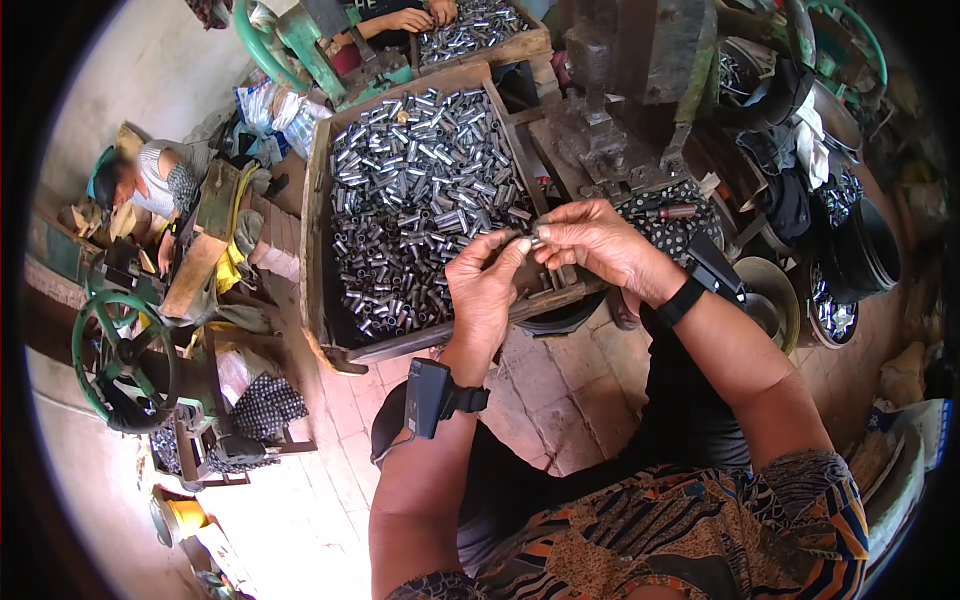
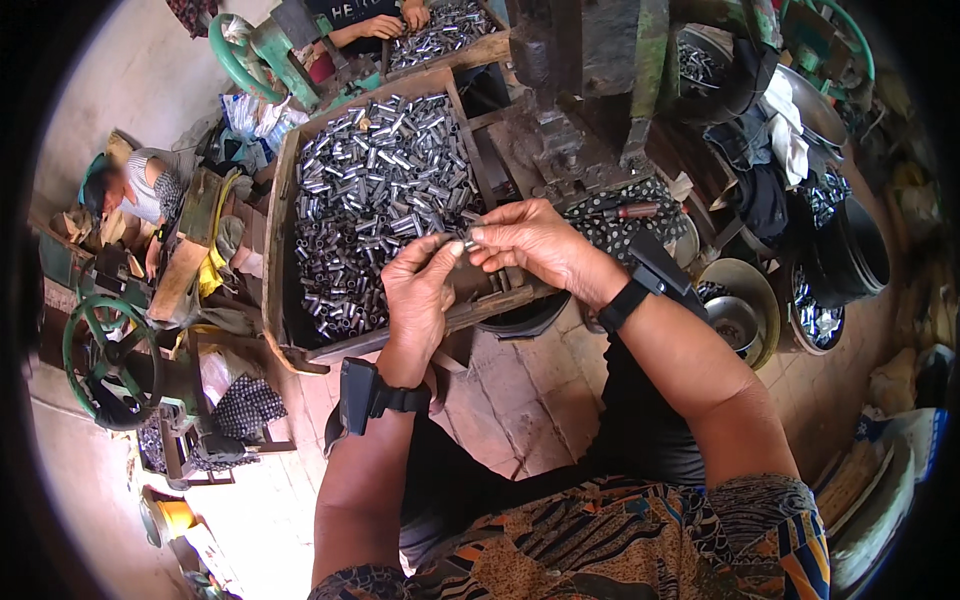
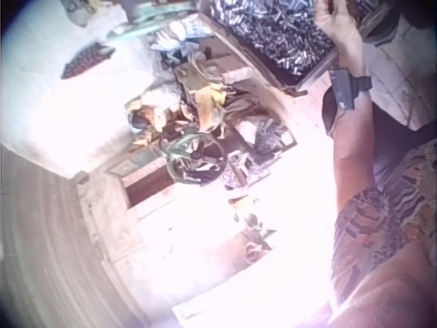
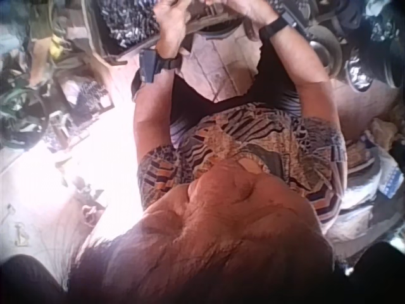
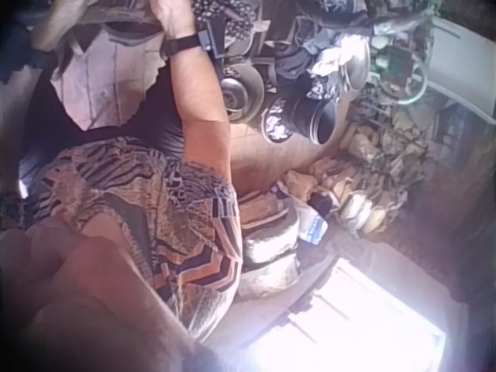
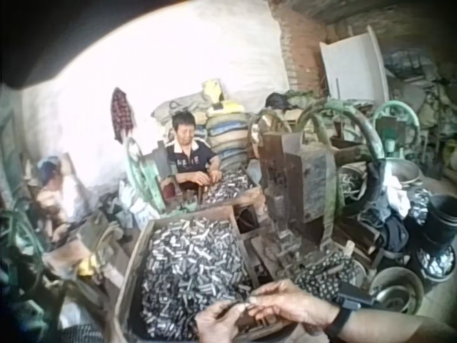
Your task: Using a manual press to assemble or shape small metal components.
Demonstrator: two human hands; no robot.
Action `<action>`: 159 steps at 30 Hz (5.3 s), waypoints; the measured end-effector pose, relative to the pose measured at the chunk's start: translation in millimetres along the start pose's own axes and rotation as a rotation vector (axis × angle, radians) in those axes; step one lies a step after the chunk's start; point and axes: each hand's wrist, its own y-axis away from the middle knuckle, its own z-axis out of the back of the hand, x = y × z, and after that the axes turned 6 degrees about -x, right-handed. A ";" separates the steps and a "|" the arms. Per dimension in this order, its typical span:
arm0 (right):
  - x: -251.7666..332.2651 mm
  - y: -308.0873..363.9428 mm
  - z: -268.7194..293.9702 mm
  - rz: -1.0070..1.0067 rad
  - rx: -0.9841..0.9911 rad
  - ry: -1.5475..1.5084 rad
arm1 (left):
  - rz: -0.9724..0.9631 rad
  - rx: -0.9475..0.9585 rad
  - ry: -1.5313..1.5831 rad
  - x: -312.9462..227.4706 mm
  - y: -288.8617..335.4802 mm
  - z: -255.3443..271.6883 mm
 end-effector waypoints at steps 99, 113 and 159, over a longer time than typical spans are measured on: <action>189.7 48.0 167.2 0.845 -0.846 0.594 | 0.315 -0.126 0.167 42.3 -148.2 -70.3; 240.4 57.5 160.7 0.784 -0.623 0.843 | 0.079 -0.008 -0.060 57.3 -155.3 -117.3; 100.0 42.4 149.1 0.877 -0.827 0.112 | -0.009 -0.055 -0.406 5.4 -60.3 -3.9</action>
